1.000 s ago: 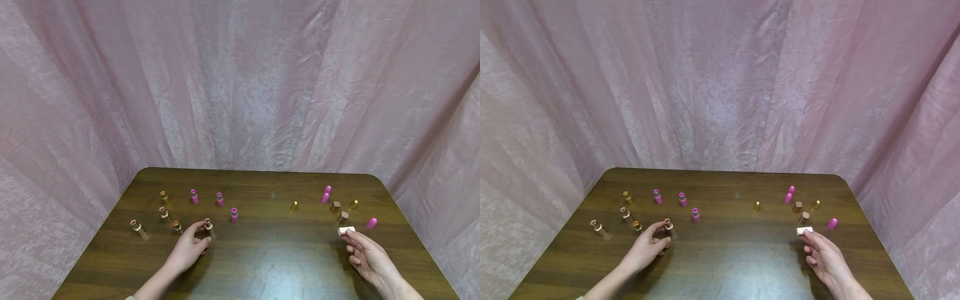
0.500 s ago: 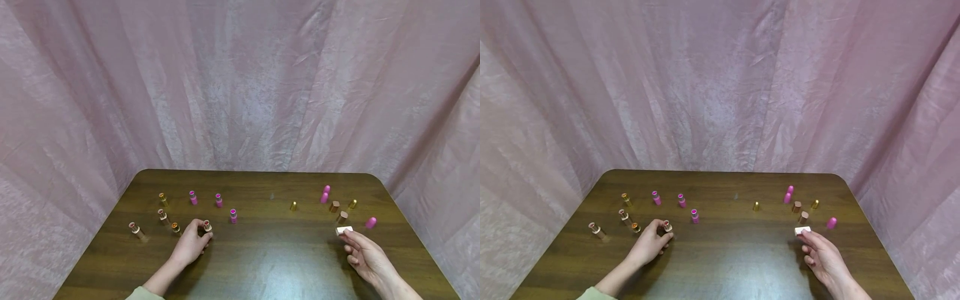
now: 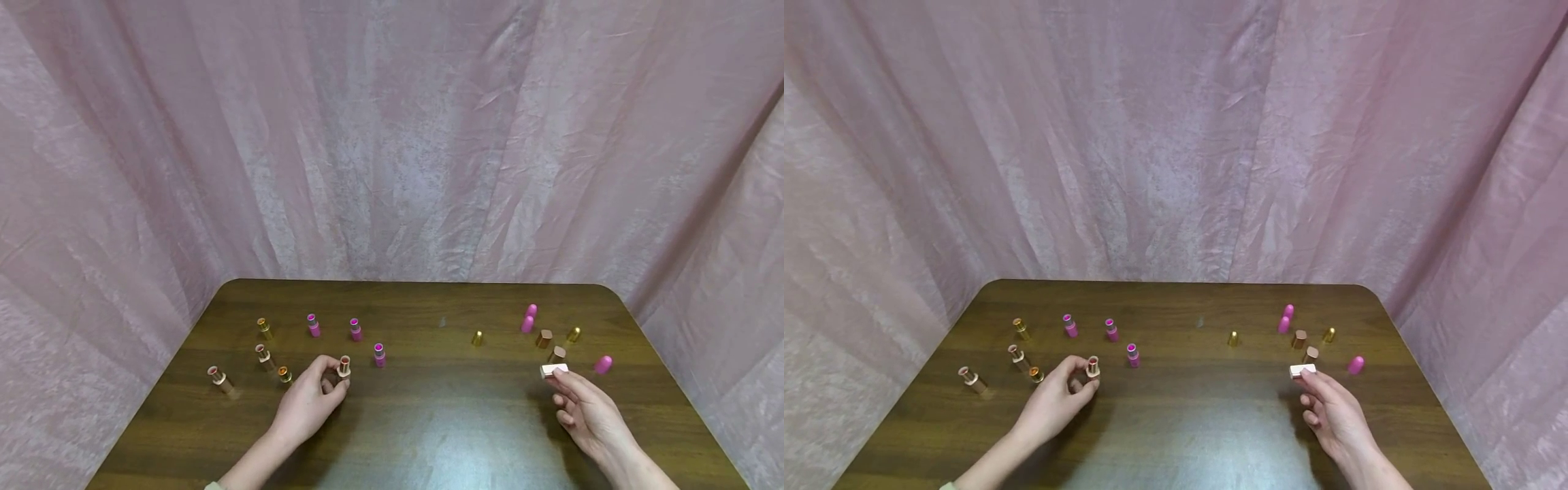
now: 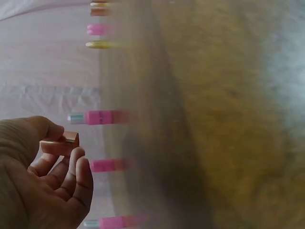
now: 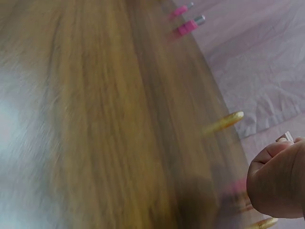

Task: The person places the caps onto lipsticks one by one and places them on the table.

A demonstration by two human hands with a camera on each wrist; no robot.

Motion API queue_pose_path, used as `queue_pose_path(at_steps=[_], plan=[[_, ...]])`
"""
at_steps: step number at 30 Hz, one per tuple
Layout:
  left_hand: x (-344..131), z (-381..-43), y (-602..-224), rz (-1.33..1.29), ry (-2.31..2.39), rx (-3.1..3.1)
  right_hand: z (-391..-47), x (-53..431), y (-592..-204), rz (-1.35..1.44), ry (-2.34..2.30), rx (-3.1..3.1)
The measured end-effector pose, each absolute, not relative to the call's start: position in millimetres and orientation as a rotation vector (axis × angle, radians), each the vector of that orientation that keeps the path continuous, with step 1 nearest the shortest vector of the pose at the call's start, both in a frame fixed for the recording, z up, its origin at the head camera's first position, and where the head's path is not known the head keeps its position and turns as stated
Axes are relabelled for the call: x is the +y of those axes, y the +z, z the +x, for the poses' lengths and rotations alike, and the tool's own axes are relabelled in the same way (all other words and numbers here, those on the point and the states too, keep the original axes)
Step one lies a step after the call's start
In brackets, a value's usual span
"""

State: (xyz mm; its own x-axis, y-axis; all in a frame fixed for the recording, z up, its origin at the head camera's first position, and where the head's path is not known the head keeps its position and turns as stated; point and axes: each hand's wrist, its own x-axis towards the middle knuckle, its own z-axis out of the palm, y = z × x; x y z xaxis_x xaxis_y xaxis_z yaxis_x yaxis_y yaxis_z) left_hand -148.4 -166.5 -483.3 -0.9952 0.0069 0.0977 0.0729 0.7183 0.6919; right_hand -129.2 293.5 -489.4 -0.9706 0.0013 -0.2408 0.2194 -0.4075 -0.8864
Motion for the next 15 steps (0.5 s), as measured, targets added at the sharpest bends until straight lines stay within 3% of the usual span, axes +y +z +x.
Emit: queue_pose_path(at_steps=[15], plan=[[-148.5, -157.4, -459.5, -0.455, -0.962, -2.714, -140.6, 256.3, -472.9, 0.308, -2.693, 1.488]])
